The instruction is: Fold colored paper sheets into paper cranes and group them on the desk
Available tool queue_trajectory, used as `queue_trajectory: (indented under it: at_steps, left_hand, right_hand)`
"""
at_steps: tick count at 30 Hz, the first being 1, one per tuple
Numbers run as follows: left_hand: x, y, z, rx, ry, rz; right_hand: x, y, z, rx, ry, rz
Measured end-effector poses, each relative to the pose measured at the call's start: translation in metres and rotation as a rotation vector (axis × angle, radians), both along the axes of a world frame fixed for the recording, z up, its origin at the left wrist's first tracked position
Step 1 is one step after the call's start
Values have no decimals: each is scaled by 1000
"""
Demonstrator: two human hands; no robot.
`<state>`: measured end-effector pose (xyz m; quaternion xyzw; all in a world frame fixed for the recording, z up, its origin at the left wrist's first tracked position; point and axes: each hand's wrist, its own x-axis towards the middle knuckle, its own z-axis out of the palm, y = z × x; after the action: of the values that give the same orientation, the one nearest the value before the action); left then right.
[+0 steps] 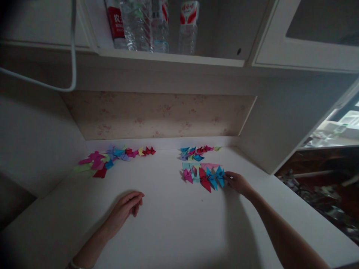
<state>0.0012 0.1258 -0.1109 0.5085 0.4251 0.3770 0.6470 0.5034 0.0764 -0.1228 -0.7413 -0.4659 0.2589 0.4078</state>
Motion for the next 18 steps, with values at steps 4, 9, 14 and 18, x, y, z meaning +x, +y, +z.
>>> queue_trajectory:
  at_steps: [4,9,14,18]
  left_hand:
    - [-1,0,-1,22,-12,-27]
    - [0,2,-1,21,-3,-36]
    - [0,2,-2,7,-3,-43]
    - [1,2,-4,15,5,-47]
  right_hand:
    - [-1,8,-4,-17,41,31]
    - [-1,12,-6,-30,44,45]
    - [2,11,-9,-20,8,79]
    - [4,8,-10,27,-93,15]
